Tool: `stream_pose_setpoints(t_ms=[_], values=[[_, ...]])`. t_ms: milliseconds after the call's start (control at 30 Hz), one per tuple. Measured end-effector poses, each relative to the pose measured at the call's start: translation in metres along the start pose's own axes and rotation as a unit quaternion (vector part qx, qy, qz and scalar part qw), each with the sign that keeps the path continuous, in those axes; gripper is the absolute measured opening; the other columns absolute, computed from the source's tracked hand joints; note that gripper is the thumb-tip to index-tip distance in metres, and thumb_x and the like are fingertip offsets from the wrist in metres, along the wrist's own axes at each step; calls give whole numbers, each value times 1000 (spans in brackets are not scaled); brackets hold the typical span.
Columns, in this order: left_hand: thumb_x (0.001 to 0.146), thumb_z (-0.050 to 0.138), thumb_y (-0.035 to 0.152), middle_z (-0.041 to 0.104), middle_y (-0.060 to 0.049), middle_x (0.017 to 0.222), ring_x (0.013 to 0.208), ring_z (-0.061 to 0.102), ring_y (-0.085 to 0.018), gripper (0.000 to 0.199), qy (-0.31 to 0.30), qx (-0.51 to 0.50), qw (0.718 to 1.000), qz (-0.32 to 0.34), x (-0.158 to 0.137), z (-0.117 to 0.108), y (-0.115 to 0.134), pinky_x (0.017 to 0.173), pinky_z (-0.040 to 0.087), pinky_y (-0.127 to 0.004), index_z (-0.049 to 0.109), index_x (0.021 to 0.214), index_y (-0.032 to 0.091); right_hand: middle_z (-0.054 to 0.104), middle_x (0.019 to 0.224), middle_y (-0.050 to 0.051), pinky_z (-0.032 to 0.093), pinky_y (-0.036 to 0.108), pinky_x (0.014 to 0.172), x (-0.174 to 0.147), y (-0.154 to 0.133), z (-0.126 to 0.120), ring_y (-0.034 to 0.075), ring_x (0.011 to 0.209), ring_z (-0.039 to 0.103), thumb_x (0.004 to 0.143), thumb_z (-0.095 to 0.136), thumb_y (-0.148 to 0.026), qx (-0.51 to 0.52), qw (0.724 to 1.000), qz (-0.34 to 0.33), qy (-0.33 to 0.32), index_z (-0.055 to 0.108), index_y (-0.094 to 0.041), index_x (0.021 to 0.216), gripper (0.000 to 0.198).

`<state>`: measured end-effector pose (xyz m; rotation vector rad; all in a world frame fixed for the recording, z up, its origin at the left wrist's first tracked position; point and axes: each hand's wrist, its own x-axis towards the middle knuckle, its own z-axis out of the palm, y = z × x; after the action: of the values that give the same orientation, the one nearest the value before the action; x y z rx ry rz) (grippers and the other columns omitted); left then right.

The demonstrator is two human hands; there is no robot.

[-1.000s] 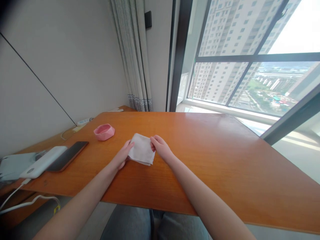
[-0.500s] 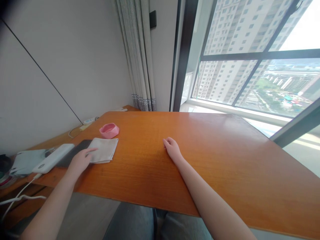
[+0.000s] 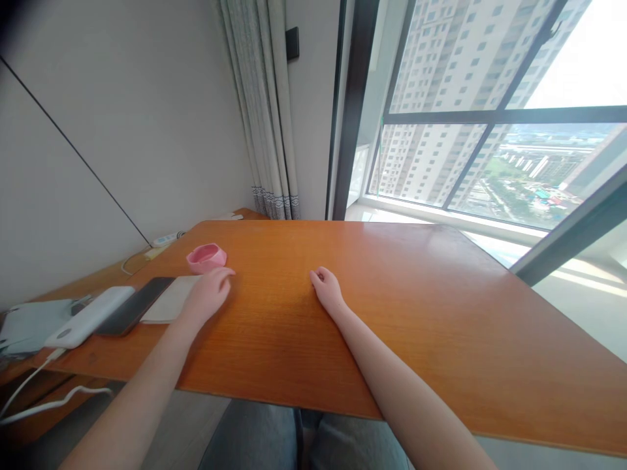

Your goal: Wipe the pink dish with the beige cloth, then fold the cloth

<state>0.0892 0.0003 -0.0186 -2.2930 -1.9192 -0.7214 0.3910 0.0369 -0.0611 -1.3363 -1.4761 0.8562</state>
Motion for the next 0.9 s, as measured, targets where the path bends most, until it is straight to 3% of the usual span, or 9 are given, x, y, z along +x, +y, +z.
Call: stream_pose_setpoints(t_ms=[133, 200, 333, 500, 700, 900], values=[[89, 39, 26, 70, -7, 99, 90, 64, -20, 28, -59, -125, 989, 50, 46, 37, 86, 79, 47, -30, 63, 101, 20, 54, 57, -5, 40, 26, 55, 26, -1, 4, 13, 52, 50, 75, 53, -31, 54, 996, 75, 12, 48, -23, 68, 12], [92, 36, 30, 70, -7, 92, 83, 64, -19, 31, -93, -129, 985, 60, 60, 61, 124, 73, 48, -28, 62, 102, 18, 61, 68, -2, 45, 28, 58, 36, 0, 7, 14, 55, 55, 80, 46, -34, 111, 988, 96, 40, 50, -23, 80, 11], [91, 37, 23, 70, -9, 100, 89, 66, -20, 31, -147, -103, 981, 73, 65, 100, 168, 76, 49, -28, 63, 107, 17, 67, 78, 4, 49, 32, 76, 40, 6, 14, 18, 74, 63, 86, 33, -42, 126, 988, 22, 84, 54, -22, 84, 28], [86, 41, 15, 70, -17, 100, 92, 67, -25, 33, -181, -66, 979, 66, 70, 118, 169, 77, 51, -32, 65, 107, 8, 66, 79, 4, 44, 33, 83, 33, 11, 17, 21, 84, 61, 83, 38, -39, -28, 998, -59, 13, 58, -22, 71, 29], [86, 45, 22, 70, -13, 107, 101, 64, -25, 31, -211, -69, 968, 118, 91, 119, 157, 85, 50, -32, 67, 106, 14, 64, 82, 5, 43, 33, 80, 35, 10, 16, 20, 83, 57, 88, 33, -40, -88, 993, -84, 11, 56, -22, 75, 33], [87, 42, 20, 69, -15, 107, 100, 64, -24, 34, -190, -78, 972, 115, 77, 122, 153, 86, 49, -33, 65, 111, 12, 64, 90, 6, 42, 33, 85, 30, 12, 16, 20, 91, 57, 90, 34, -39, -113, 988, -102, -15, 60, -22, 82, 32]])
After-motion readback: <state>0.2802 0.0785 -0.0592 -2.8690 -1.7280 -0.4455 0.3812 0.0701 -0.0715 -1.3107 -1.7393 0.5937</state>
